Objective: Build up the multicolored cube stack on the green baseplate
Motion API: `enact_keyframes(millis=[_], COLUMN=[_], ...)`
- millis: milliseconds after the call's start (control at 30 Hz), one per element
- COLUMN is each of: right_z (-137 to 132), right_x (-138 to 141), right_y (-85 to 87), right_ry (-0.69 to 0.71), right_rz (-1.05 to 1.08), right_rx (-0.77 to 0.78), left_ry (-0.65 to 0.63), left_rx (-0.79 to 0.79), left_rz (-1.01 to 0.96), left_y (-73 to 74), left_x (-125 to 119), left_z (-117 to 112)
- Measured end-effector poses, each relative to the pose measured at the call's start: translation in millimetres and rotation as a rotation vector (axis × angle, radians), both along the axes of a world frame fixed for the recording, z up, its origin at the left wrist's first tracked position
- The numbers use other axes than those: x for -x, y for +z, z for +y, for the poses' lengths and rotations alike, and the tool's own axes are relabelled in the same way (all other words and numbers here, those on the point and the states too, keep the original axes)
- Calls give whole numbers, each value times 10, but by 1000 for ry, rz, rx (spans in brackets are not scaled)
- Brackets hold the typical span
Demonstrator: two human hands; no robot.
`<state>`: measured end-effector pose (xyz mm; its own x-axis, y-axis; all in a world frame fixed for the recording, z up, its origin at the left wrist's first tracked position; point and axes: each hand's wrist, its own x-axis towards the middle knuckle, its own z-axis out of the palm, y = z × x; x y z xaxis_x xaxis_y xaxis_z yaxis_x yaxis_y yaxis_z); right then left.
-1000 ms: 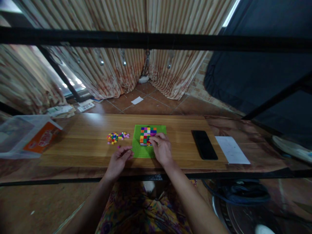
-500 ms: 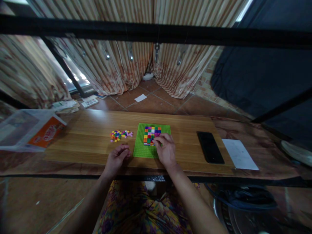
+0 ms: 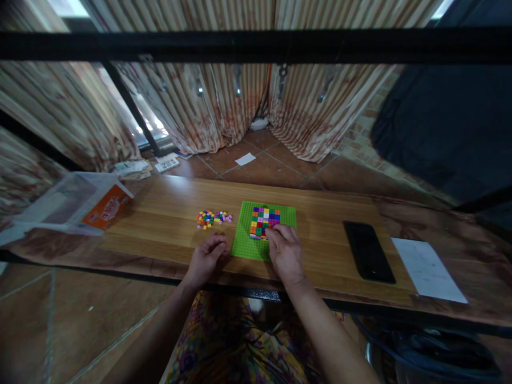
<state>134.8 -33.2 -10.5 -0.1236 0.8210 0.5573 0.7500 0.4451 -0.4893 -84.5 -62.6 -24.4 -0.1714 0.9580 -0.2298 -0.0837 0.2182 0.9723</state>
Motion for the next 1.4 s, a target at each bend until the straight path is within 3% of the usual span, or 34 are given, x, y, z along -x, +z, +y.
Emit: enact_keyframes(millis=[133,333,433,567,867,1033,1167,1300,1400], right_z=[13,16,-3,-71,-304,-389,-448,-488,-497], right_x=[-18,-33,-30,0,50,14,6,73,173], right_y=[-54,-51,-45,-29,49,36,94,199,315], right_ry=[30,51,43,14,-38,-32,-44,-19,53], right_rz=[-9,-44,-40,2,166,206,241,319,392], right_rx=[-22,-26,-33,-48,-11,4,25,88,163], left_ry=[10,29,-40,-83,-87,-103,-91,-2,-85], left_rx=[-62,-261,-276,-237,-212,-209,-276,-413,-314], left_rz=[165,948,1197,1349,1486,1458,1320,856,296], left_y=[39,211,224,181,197,232,298,362,409], left_x=[100,215,180,146,119,97,114,26,-140], left_z=[68,396,549,631,692,735,668,395,147])
